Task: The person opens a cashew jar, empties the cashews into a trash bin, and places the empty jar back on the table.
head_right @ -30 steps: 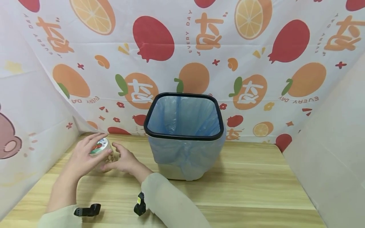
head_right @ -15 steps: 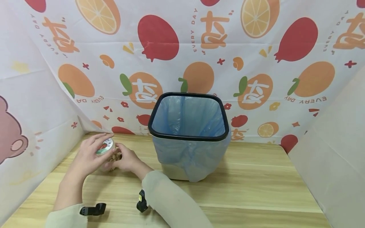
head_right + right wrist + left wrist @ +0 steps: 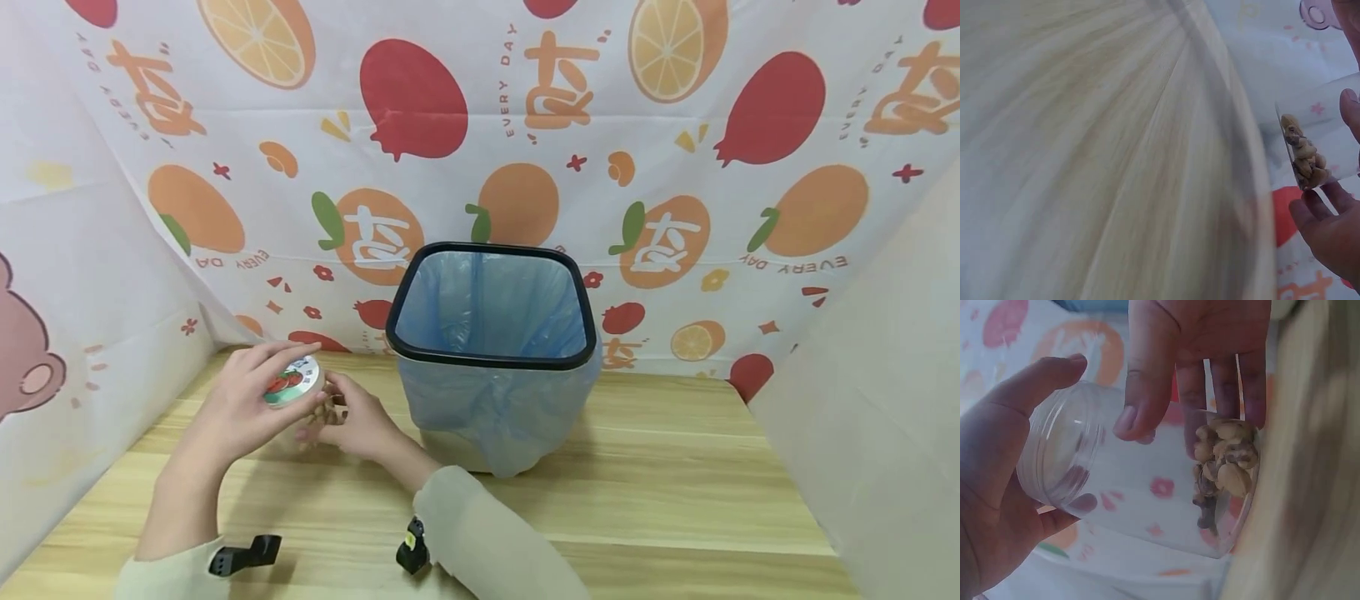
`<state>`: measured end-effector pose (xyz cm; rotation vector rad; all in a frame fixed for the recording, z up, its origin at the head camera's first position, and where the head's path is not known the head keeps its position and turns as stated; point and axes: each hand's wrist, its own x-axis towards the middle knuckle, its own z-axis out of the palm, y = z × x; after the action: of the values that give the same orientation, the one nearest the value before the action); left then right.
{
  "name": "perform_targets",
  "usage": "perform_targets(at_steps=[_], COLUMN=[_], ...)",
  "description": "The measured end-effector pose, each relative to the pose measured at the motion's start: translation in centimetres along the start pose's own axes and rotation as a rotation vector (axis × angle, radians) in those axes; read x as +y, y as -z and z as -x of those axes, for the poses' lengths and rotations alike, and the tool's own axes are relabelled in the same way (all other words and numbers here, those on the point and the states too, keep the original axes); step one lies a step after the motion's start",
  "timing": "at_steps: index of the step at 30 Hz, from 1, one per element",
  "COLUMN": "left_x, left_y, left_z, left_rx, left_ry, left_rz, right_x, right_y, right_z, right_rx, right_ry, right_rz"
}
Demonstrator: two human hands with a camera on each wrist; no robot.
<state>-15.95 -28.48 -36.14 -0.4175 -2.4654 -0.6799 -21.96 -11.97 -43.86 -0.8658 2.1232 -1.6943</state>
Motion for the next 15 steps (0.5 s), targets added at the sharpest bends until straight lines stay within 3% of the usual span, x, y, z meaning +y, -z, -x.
perform_targets(at_steps=[6,15], left_x=[3.0,7.2], left_y=[0.2,0.8], left_z=[-0.7,-0.6], left_rx=[-0.002,-0.05], left_ry=[-0.108,-0.219], left_rz=[0.012,0.024], right_x=[-1.0,-1.8], right_y=[1.8,3.3], right_z=[3.2,8.1], right_rx=[0.058,0.074], right_ry=[0.064,0.211], right_rz=[0.009,-0.025])
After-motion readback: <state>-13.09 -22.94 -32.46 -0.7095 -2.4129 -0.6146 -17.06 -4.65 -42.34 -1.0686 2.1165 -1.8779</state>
